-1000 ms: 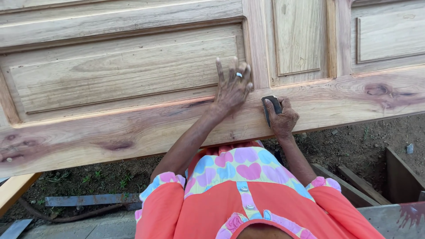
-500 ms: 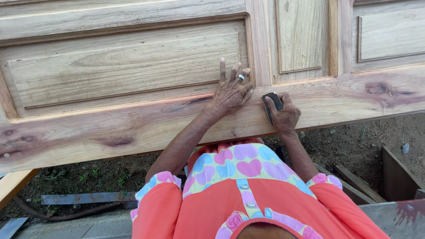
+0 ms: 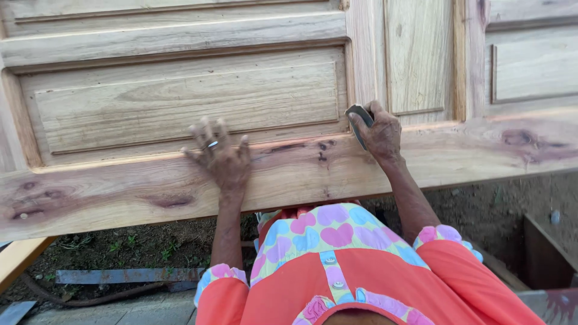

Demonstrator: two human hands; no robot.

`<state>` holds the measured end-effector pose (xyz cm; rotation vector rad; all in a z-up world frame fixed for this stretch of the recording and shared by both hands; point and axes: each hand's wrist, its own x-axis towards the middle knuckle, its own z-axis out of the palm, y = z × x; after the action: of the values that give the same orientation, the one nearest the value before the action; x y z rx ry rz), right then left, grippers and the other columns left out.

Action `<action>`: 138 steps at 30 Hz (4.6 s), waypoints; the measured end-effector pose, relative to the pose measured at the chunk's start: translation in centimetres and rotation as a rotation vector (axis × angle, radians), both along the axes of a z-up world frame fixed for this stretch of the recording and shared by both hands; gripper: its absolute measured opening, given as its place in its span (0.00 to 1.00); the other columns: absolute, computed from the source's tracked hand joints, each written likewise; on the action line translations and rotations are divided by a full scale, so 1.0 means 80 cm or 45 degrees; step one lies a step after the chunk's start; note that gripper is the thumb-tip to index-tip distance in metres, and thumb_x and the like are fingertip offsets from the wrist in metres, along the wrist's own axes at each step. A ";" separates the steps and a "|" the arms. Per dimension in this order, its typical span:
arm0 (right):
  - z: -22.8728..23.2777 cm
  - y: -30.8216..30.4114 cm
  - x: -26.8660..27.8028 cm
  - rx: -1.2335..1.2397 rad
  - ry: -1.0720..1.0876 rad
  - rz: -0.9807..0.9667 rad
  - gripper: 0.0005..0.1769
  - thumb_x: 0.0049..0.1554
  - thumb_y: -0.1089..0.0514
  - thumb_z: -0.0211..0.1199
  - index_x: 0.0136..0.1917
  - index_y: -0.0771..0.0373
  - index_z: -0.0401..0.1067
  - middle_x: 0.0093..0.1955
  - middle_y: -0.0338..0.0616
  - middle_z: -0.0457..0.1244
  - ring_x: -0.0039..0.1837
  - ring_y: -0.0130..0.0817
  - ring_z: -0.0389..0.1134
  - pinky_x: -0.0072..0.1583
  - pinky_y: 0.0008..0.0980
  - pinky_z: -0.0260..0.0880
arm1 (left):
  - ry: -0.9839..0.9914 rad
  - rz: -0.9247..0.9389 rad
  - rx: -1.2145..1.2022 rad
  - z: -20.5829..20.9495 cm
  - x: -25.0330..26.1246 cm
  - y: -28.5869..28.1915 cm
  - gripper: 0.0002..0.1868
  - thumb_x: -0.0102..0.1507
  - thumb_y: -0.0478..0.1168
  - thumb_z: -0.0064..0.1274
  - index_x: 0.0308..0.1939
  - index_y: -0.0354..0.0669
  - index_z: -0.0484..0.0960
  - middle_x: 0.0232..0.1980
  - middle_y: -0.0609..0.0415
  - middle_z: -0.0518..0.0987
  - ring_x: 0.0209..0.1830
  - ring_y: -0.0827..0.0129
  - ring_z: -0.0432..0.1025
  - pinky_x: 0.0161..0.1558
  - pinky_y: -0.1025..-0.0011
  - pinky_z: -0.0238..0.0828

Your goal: Sanding a wooden door with a sanding block to smooth the surface and edges.

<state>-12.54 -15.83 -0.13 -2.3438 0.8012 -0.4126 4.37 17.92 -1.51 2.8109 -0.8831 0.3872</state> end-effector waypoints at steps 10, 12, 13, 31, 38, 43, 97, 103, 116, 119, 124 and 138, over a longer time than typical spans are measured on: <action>0.040 -0.016 0.043 0.621 -0.231 -0.033 0.12 0.67 0.52 0.66 0.51 0.61 0.70 0.46 0.42 0.68 0.45 0.26 0.72 0.43 0.25 0.77 | 0.869 -0.495 -0.703 0.046 -0.039 -0.139 0.34 0.67 0.62 0.57 0.64 0.38 0.71 0.70 0.43 0.71 0.70 0.51 0.65 0.69 0.45 0.68; 0.041 -0.001 0.058 0.721 -0.241 0.032 0.10 0.67 0.53 0.66 0.53 0.62 0.71 0.46 0.42 0.68 0.46 0.26 0.71 0.44 0.25 0.78 | 1.106 -0.577 -0.777 0.059 -0.038 -0.191 0.43 0.64 0.59 0.58 0.72 0.33 0.63 0.68 0.36 0.70 0.63 0.49 0.69 0.58 0.45 0.74; 0.039 0.008 0.063 0.774 -0.240 0.096 0.10 0.66 0.54 0.65 0.54 0.63 0.72 0.46 0.42 0.69 0.47 0.26 0.72 0.45 0.25 0.78 | 1.275 -0.476 -0.896 0.057 -0.036 -0.208 0.39 0.64 0.56 0.57 0.72 0.38 0.64 0.64 0.39 0.74 0.57 0.54 0.74 0.52 0.49 0.79; -0.086 -0.021 -0.156 -0.372 0.494 -1.059 0.38 0.61 0.32 0.67 0.73 0.56 0.61 0.73 0.58 0.53 0.75 0.58 0.51 0.71 0.66 0.47 | 1.231 -0.134 -0.807 -0.032 0.019 -0.300 0.23 0.72 0.38 0.39 0.70 0.39 0.57 0.32 0.45 0.80 0.24 0.62 0.78 0.18 0.66 0.76; -0.070 -0.003 -0.127 -0.500 0.461 -1.092 0.26 0.69 0.42 0.61 0.73 0.53 0.61 0.75 0.55 0.52 0.78 0.59 0.50 0.73 0.70 0.45 | 1.022 -0.237 -0.745 -0.038 0.023 -0.335 0.25 0.69 0.37 0.50 0.68 0.41 0.59 0.40 0.37 0.81 0.36 0.51 0.81 0.33 0.57 0.81; -0.067 -0.007 -0.122 -0.478 0.490 -1.106 0.26 0.70 0.42 0.60 0.73 0.53 0.60 0.74 0.55 0.52 0.77 0.62 0.49 0.72 0.73 0.42 | 1.139 -0.184 -0.791 -0.016 0.034 -0.349 0.23 0.67 0.40 0.55 0.60 0.41 0.61 0.43 0.37 0.82 0.40 0.50 0.82 0.34 0.59 0.82; -0.064 -0.006 -0.121 -0.418 0.513 -1.120 0.27 0.69 0.41 0.57 0.74 0.55 0.59 0.76 0.58 0.51 0.79 0.65 0.45 0.74 0.73 0.37 | 0.694 -0.404 -0.167 -0.072 0.106 -0.401 0.14 0.68 0.48 0.51 0.44 0.40 0.76 0.31 0.45 0.84 0.34 0.53 0.82 0.34 0.52 0.78; -0.068 -0.009 -0.122 -0.421 0.495 -1.103 0.26 0.69 0.42 0.56 0.73 0.54 0.60 0.75 0.57 0.52 0.79 0.63 0.47 0.74 0.73 0.39 | 0.383 -0.479 -0.173 -0.111 0.116 -0.416 0.09 0.65 0.44 0.53 0.37 0.43 0.80 0.21 0.56 0.78 0.18 0.72 0.73 0.20 0.68 0.73; -0.060 -0.004 -0.123 -0.390 0.458 -1.118 0.25 0.68 0.42 0.58 0.73 0.52 0.61 0.75 0.56 0.53 0.79 0.62 0.48 0.75 0.73 0.39 | 0.197 -0.409 0.087 -0.103 0.192 -0.326 0.18 0.73 0.41 0.47 0.27 0.50 0.79 0.18 0.64 0.67 0.12 0.83 0.58 0.12 0.77 0.58; -0.070 -0.008 -0.131 -0.451 0.466 -1.085 0.26 0.69 0.42 0.59 0.73 0.53 0.61 0.75 0.58 0.52 0.78 0.66 0.47 0.72 0.75 0.38 | 0.007 -0.430 0.139 -0.085 0.234 -0.247 0.10 0.70 0.42 0.49 0.35 0.47 0.80 0.16 0.67 0.66 0.11 0.83 0.57 0.11 0.76 0.58; -0.036 0.003 -0.115 -0.322 0.538 -1.128 0.27 0.68 0.40 0.57 0.74 0.51 0.59 0.76 0.58 0.51 0.79 0.63 0.47 0.74 0.73 0.39 | -0.142 -0.418 0.405 -0.029 0.288 -0.117 0.12 0.71 0.46 0.52 0.34 0.51 0.81 0.15 0.67 0.68 0.13 0.80 0.60 0.40 0.53 0.71; -0.082 -0.019 -0.131 -0.021 0.808 -1.227 0.49 0.70 0.28 0.41 0.86 0.64 0.35 0.86 0.73 0.31 0.87 0.67 0.29 0.82 0.68 0.24 | -0.468 -0.886 0.016 0.018 0.312 -0.047 0.05 0.71 0.42 0.60 0.51 0.53 0.83 0.48 0.59 0.77 0.51 0.67 0.72 0.56 0.59 0.71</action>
<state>-23.02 -17.38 -6.70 -1.9463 2.2296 -0.0248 29.33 14.13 -0.04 2.2576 -1.8393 0.7791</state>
